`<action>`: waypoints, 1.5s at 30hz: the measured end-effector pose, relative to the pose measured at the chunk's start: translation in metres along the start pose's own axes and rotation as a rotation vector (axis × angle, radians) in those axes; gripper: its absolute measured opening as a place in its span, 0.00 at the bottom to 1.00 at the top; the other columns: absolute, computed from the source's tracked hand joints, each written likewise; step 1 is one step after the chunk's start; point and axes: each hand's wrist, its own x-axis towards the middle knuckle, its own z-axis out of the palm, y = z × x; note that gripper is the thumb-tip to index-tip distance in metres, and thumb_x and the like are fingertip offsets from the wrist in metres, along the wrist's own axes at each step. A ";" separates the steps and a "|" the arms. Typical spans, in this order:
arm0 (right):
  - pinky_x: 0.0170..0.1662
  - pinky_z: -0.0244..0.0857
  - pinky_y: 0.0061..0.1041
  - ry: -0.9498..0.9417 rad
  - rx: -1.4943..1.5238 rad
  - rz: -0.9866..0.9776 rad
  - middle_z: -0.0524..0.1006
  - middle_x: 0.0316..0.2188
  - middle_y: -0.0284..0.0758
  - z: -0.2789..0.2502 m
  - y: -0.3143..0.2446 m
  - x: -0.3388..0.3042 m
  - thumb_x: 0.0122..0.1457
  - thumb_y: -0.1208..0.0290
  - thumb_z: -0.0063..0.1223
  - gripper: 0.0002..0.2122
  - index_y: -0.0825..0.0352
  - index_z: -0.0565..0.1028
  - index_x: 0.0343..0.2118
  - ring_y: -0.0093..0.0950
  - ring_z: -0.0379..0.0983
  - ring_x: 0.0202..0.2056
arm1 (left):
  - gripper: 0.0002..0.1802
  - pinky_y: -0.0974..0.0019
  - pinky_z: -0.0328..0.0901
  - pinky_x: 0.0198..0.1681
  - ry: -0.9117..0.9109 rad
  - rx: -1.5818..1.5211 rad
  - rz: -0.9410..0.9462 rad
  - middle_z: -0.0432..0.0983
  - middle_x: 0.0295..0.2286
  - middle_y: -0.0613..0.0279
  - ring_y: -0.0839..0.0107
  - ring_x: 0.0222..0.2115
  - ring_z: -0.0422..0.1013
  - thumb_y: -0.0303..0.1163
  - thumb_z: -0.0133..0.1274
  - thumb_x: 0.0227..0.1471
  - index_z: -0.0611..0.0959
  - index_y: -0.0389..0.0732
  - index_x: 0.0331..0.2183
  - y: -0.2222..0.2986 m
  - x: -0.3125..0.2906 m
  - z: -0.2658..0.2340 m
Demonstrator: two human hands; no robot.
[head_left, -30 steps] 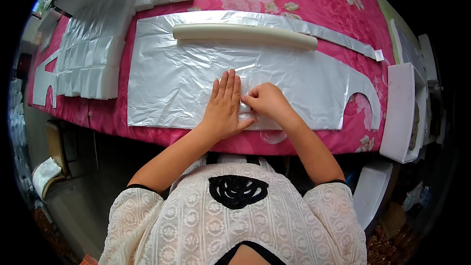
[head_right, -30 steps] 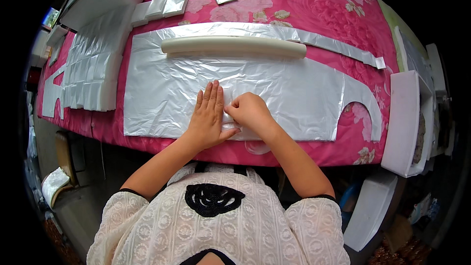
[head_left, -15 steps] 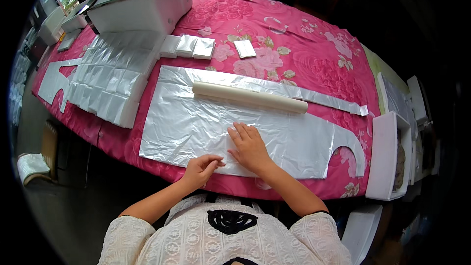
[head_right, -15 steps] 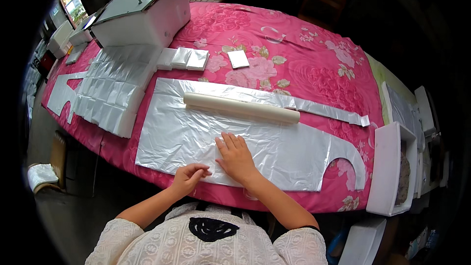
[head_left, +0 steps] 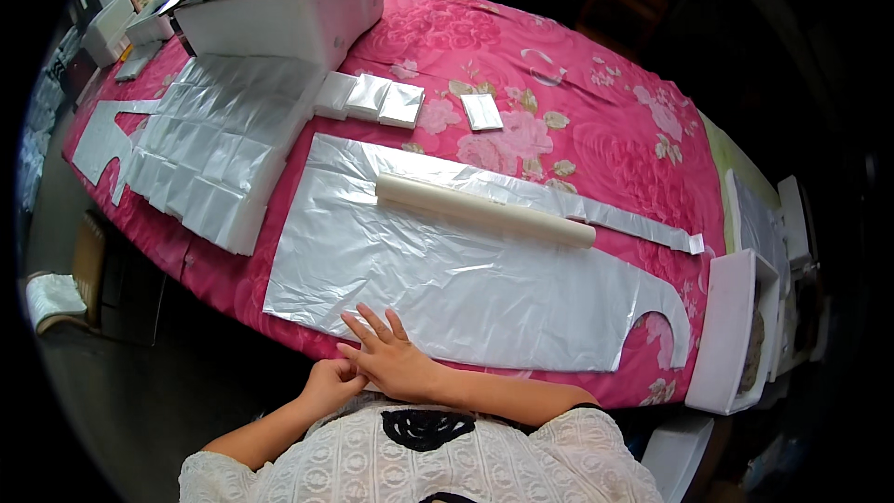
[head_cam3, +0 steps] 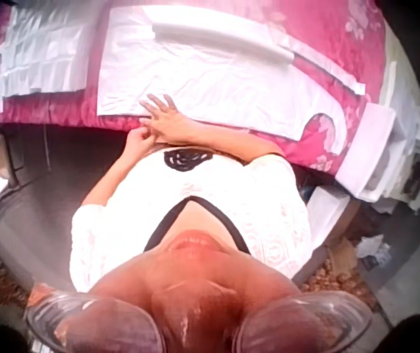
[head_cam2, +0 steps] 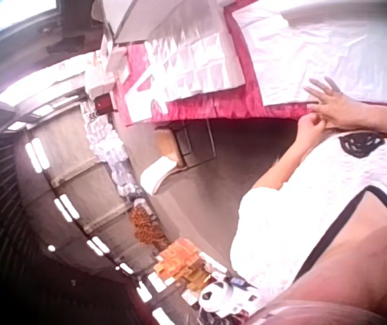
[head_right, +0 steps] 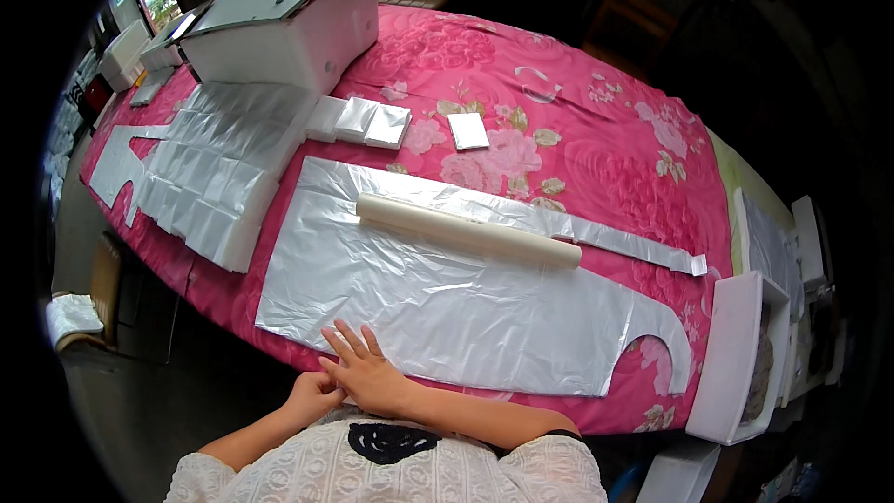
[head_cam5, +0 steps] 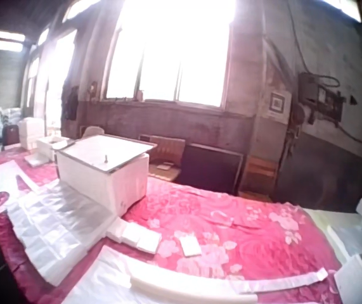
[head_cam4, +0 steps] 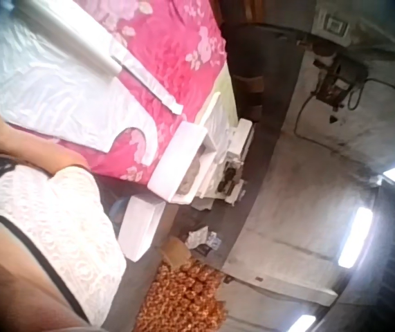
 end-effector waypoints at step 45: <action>0.58 0.47 0.34 0.416 -0.224 0.508 0.60 0.55 0.45 -0.060 0.094 -0.167 0.56 0.63 0.44 0.23 0.70 0.64 0.52 0.41 0.55 0.57 | 0.48 0.50 0.41 0.59 -0.072 0.875 1.028 0.31 0.57 0.32 0.38 0.59 0.35 0.46 0.55 0.45 0.49 0.39 0.59 0.091 0.119 0.122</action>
